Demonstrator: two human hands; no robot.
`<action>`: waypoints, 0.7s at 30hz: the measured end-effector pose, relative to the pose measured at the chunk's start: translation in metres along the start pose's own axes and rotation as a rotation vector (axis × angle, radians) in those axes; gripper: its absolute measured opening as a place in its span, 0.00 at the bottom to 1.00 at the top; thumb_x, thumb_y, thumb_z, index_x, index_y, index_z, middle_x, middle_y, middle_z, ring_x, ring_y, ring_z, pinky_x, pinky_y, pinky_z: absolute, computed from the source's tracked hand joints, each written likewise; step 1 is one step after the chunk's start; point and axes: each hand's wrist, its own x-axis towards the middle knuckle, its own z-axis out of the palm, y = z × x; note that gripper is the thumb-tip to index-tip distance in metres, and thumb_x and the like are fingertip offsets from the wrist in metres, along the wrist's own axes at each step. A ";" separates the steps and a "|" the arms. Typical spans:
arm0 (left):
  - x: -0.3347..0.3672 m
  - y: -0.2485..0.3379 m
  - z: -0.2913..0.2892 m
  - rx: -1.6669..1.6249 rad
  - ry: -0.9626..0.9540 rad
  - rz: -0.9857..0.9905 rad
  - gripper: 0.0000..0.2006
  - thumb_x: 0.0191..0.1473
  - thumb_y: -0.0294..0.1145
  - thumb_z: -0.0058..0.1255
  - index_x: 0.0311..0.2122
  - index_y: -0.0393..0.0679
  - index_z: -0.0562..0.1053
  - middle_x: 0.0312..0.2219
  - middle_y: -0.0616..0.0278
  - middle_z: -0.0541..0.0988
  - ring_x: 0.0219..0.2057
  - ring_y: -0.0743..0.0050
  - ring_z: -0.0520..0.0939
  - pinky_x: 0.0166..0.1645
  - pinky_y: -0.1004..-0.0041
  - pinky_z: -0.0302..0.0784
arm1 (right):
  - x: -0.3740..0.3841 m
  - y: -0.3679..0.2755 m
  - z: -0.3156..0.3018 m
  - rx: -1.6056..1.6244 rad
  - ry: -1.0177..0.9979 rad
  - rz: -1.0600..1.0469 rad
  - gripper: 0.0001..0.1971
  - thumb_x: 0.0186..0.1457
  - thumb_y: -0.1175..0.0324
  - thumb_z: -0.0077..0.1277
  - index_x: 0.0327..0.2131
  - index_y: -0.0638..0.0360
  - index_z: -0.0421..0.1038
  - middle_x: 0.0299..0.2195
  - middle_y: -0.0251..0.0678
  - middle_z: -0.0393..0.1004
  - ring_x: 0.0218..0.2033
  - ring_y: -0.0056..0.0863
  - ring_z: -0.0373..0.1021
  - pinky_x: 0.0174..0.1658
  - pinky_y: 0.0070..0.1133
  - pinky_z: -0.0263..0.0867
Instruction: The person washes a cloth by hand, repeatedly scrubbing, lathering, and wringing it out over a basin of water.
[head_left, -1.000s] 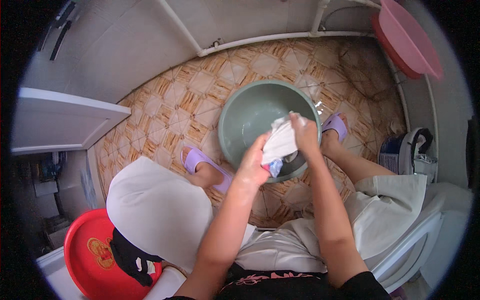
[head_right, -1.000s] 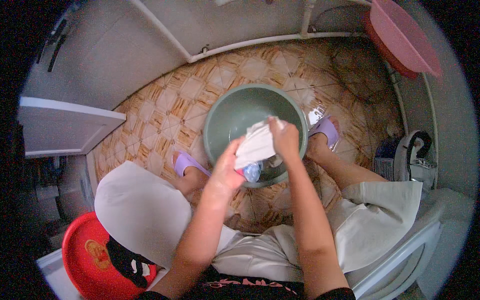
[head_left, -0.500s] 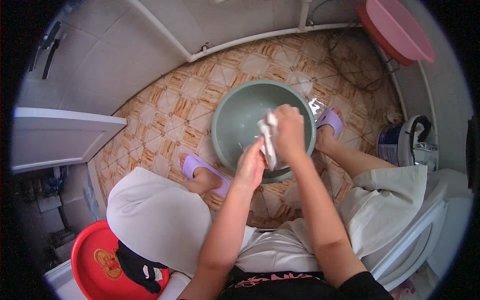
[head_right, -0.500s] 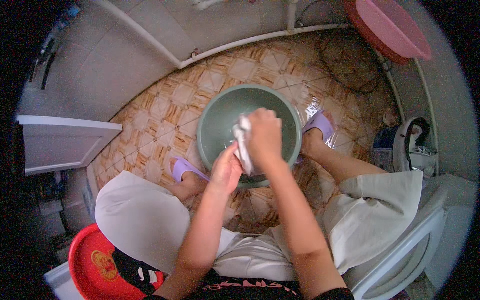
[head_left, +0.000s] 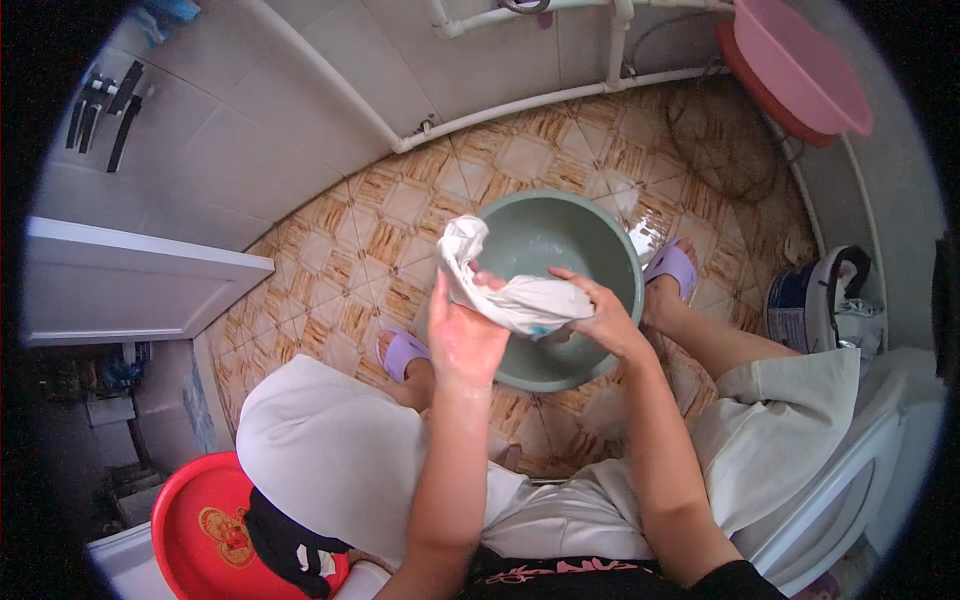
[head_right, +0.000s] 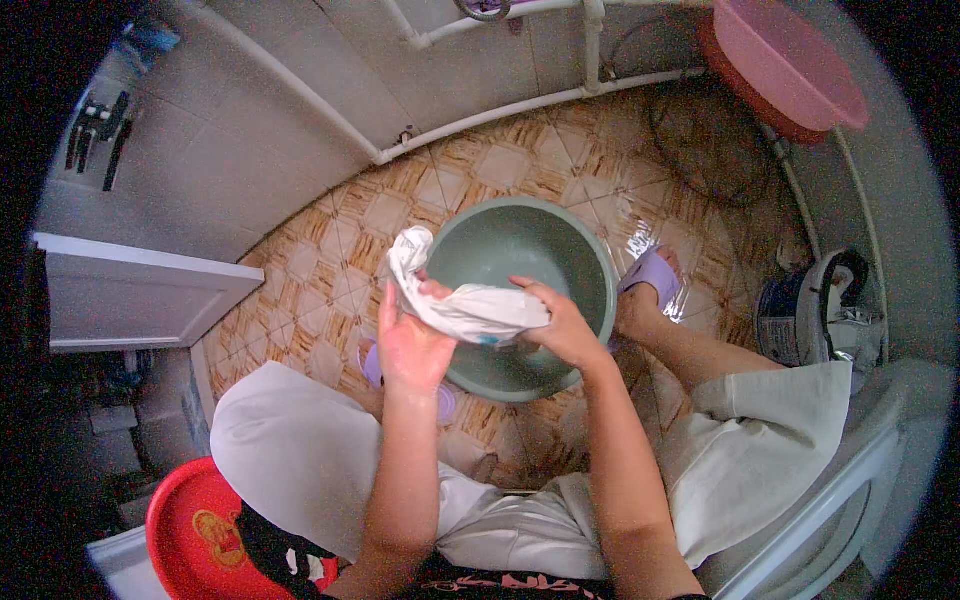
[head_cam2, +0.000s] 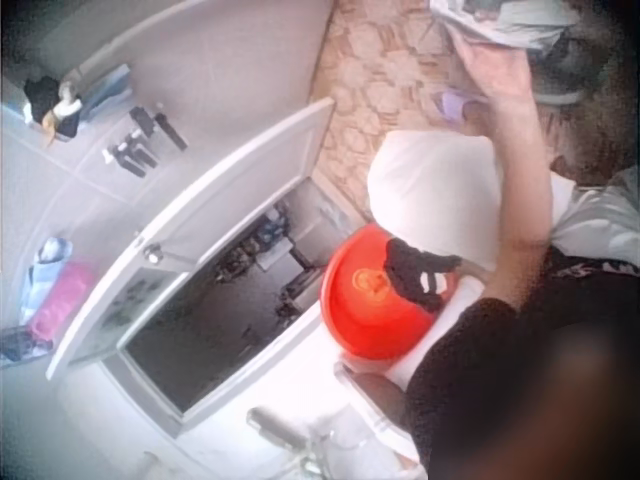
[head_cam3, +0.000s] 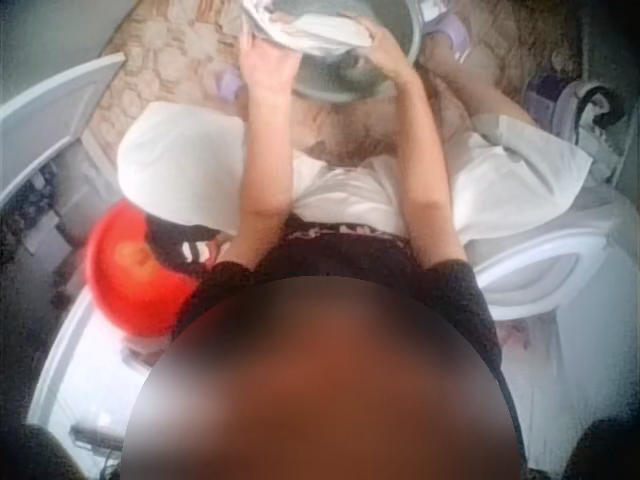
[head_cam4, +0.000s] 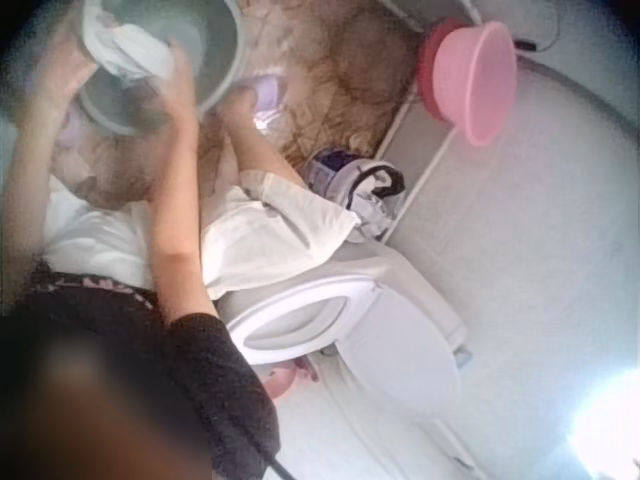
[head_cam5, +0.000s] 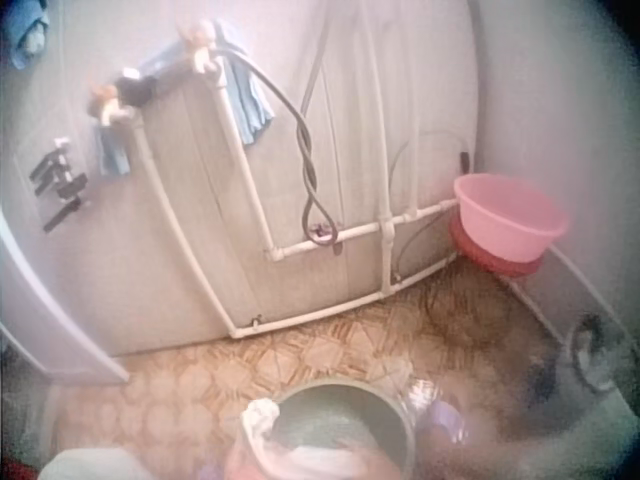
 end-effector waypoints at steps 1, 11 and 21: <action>0.005 0.008 -0.015 0.017 0.008 -0.015 0.20 0.52 0.48 0.41 0.43 0.42 0.66 0.35 0.61 0.71 0.42 0.65 0.68 0.52 0.61 0.58 | 0.001 -0.008 -0.004 0.273 0.052 0.174 0.23 0.32 0.76 0.51 0.39 0.59 0.64 0.44 0.44 0.65 0.48 0.33 0.62 0.51 0.26 0.57; 0.019 -0.040 -0.109 0.043 -0.364 -0.289 0.20 0.54 0.43 0.40 0.49 0.45 0.63 0.43 0.62 0.71 0.42 0.68 0.73 0.45 0.67 0.70 | -0.003 -0.088 0.062 -0.048 0.326 0.124 0.18 0.39 0.57 0.57 0.34 0.54 0.69 0.29 0.43 0.73 0.34 0.41 0.69 0.39 0.33 0.62; 0.010 -0.045 -0.057 0.214 0.468 -0.285 0.18 0.57 0.40 0.27 0.43 0.41 0.66 0.38 0.59 0.74 0.38 0.65 0.76 0.46 0.67 0.71 | 0.002 -0.043 0.028 -0.141 0.245 -0.196 0.28 0.37 0.53 0.56 0.43 0.56 0.66 0.42 0.42 0.66 0.44 0.43 0.63 0.48 0.34 0.56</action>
